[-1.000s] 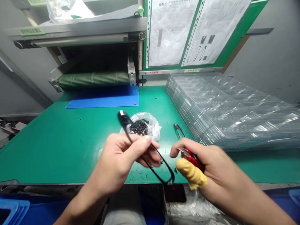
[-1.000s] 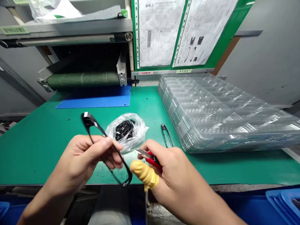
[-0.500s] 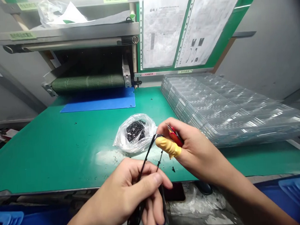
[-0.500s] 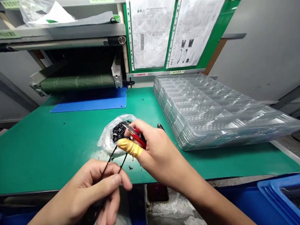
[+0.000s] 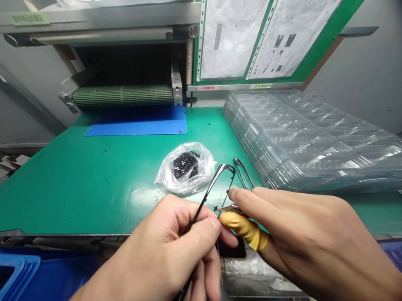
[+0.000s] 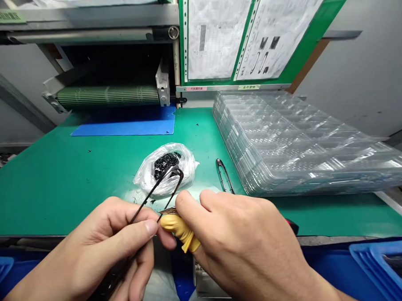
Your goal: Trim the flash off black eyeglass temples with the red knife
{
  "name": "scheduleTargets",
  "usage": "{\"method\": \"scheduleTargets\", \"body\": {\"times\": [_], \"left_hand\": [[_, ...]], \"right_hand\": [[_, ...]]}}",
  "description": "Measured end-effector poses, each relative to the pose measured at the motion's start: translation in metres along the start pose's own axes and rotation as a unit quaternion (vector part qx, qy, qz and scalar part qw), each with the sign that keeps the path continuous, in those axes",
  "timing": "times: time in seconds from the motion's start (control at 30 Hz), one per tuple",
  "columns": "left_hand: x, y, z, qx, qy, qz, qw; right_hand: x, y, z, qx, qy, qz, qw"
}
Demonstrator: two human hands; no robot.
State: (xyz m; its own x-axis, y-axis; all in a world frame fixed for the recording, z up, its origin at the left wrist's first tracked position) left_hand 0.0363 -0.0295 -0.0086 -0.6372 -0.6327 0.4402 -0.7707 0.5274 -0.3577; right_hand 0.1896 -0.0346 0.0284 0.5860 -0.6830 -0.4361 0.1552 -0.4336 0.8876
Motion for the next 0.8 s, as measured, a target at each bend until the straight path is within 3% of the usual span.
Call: {"method": "scheduleTargets", "body": {"times": [0.47, 0.53, 0.6, 0.7, 0.73, 0.8], "left_hand": [[-0.004, 0.003, 0.003, -0.078, -0.003, -0.033, 0.996], [-0.004, 0.003, 0.003, -0.057, -0.005, -0.02, 0.998], [-0.006, 0.004, 0.002, -0.038, -0.004, -0.003, 0.999], [-0.007, 0.01, 0.004, -0.051, 0.017, 0.01, 0.998], [-0.007, 0.014, 0.005, -0.074, 0.007, 0.001, 0.997], [-0.001, 0.027, 0.005, -0.106, -0.061, -0.045, 0.991]], "right_hand": [[0.007, -0.013, -0.002, -0.025, -0.018, 0.031, 0.999], [0.009, -0.016, -0.004, -0.069, -0.042, 0.043, 0.996], [0.009, -0.019, -0.012, -0.16, -0.108, 0.037, 0.98], [0.003, -0.029, -0.022, -0.351, -0.192, 0.022, 0.916], [0.001, -0.033, -0.021, -0.396, -0.19, 0.013, 0.898], [-0.005, -0.038, -0.014, -0.383, -0.131, -0.013, 0.914]]}}
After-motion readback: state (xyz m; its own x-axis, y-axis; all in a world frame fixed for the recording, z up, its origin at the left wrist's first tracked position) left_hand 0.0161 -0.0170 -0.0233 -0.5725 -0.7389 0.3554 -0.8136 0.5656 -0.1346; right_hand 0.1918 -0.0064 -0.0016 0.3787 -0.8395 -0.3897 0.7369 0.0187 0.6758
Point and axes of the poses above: each hand's wrist, its own x-axis away from the middle knuckle, its own y-axis out of the back of the hand, z = x × y, the point moved 4 cm from there along -x, towards the middle knuckle, and after that the axes turned 6 degrees about x, right-handed, at the moved point
